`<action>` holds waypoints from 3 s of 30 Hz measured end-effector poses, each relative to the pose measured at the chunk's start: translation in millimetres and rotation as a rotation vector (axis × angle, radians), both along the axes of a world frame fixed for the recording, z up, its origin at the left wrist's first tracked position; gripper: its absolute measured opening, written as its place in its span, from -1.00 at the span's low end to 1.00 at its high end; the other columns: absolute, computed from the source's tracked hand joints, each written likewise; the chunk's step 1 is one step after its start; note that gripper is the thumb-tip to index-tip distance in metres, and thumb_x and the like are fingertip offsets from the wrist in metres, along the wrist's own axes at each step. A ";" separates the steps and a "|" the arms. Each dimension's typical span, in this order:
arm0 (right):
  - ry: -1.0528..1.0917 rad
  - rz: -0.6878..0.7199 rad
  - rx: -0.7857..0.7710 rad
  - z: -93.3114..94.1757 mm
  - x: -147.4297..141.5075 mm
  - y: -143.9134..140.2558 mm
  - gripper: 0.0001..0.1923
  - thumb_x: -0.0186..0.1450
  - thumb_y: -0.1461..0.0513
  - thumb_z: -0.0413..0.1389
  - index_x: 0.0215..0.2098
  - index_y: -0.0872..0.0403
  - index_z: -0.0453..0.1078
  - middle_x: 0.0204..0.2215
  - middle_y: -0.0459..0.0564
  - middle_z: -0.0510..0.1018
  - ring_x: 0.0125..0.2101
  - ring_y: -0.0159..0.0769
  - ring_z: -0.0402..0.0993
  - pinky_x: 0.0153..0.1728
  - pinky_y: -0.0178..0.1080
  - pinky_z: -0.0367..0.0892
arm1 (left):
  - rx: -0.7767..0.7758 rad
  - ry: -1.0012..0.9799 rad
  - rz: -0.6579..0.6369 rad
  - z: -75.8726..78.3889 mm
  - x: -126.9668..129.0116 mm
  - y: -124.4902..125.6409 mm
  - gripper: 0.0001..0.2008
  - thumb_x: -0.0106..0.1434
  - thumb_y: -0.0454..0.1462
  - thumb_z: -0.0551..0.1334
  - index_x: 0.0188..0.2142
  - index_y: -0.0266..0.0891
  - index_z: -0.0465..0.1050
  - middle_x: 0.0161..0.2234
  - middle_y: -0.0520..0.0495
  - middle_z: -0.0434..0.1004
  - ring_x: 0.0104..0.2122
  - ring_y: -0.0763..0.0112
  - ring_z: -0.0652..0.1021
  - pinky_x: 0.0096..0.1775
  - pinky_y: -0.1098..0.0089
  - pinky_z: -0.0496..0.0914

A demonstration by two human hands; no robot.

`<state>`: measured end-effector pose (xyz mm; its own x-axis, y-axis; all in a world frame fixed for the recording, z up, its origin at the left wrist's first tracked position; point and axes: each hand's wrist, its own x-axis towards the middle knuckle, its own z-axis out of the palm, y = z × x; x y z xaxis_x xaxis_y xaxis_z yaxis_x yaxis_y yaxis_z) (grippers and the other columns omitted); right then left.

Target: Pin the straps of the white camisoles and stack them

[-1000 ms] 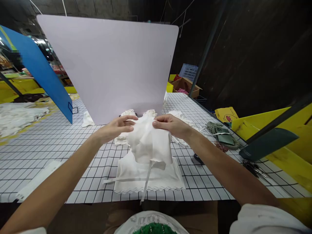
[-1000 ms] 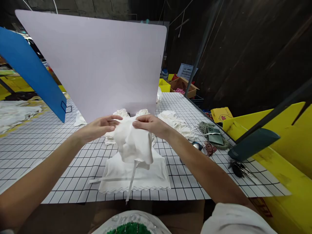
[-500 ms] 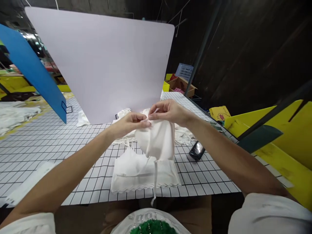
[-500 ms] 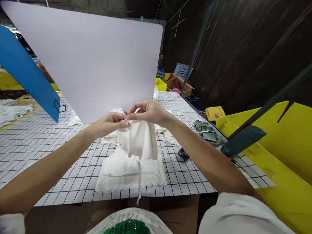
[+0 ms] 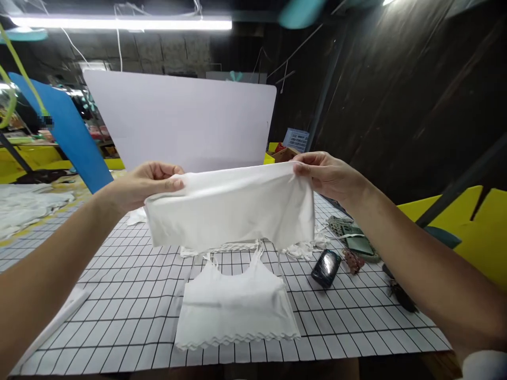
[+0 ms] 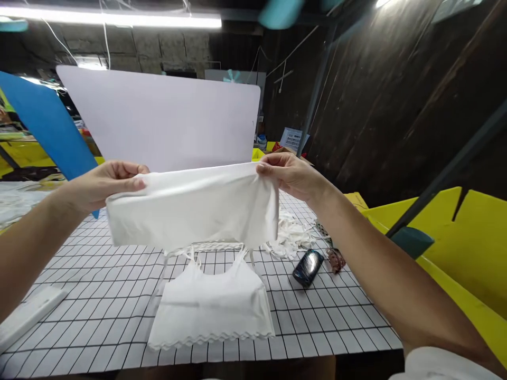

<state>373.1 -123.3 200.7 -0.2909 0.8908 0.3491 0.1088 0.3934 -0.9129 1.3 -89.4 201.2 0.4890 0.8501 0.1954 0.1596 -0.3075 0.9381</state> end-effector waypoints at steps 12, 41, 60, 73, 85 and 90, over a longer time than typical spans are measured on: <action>-0.402 -0.042 0.160 -4.0 32.2 27.9 -0.62 0.00 -0.03 0.43 -0.47 0.08 0.53 -0.48 -0.11 0.51 -0.43 -0.42 0.41 -0.40 -0.30 0.33 | 0.098 0.442 0.026 3.4 -34.2 29.0 -0.72 0.01 -0.13 0.50 -0.40 -0.28 0.61 -0.43 -0.11 0.62 -0.43 0.33 0.57 -0.48 0.52 0.42; -0.664 -0.363 0.403 -281.7 1.0 -81.3 -0.87 0.31 0.34 0.11 -0.32 0.02 0.48 -0.34 0.02 0.55 -0.25 -0.14 0.42 -0.15 -0.02 0.31 | 0.457 0.464 0.295 -274.9 -27.8 -81.2 -0.84 0.27 -0.33 0.23 -0.22 -0.11 0.59 -0.29 -0.05 0.55 -0.35 0.38 0.55 -0.31 0.42 0.48; -0.901 -0.259 0.433 -304.5 -12.0 -149.7 -0.48 0.39 0.33 -0.03 0.32 0.18 0.18 0.13 0.31 0.46 0.15 0.02 0.38 0.25 0.30 0.03 | 0.597 0.507 0.137 -301.6 -32.8 -126.3 -0.56 0.36 -0.48 0.09 0.14 -0.10 0.44 0.00 -0.17 0.57 0.04 0.13 0.52 0.02 0.09 0.44; -0.846 -0.227 0.488 -282.2 -34.9 -85.2 -0.58 0.47 0.25 0.01 0.28 0.08 0.22 0.15 0.21 0.48 0.21 0.02 0.34 0.17 0.22 0.23 | 0.517 0.516 0.348 -292.5 -38.3 -25.4 -0.77 0.41 -0.22 0.14 -0.07 -0.16 0.56 -0.09 -0.16 0.60 -0.04 0.15 0.55 -0.05 0.14 0.48; -0.745 -0.132 0.502 -250.0 -138.2 83.0 -0.74 0.41 0.36 -0.01 -0.04 0.18 0.47 -0.20 0.15 0.55 -0.17 -0.11 0.39 -0.16 -0.09 0.42 | 0.465 0.860 0.551 -272.8 18.6 63.2 -0.64 0.30 0.01 0.28 -0.28 -0.27 0.48 -0.24 -0.14 0.50 -0.43 0.34 0.49 -0.44 0.36 0.24; -0.822 -0.117 0.340 -246.0 -177.5 138.9 -0.67 0.43 0.39 -0.11 -0.09 0.19 0.49 -0.13 0.15 0.54 -0.10 -0.13 0.34 -0.05 -0.05 0.31 | 0.464 0.866 0.588 -262.6 26.8 72.2 -0.73 0.34 -0.08 0.24 -0.24 -0.25 0.50 -0.20 -0.17 0.50 -0.39 0.27 0.50 -0.41 0.33 0.26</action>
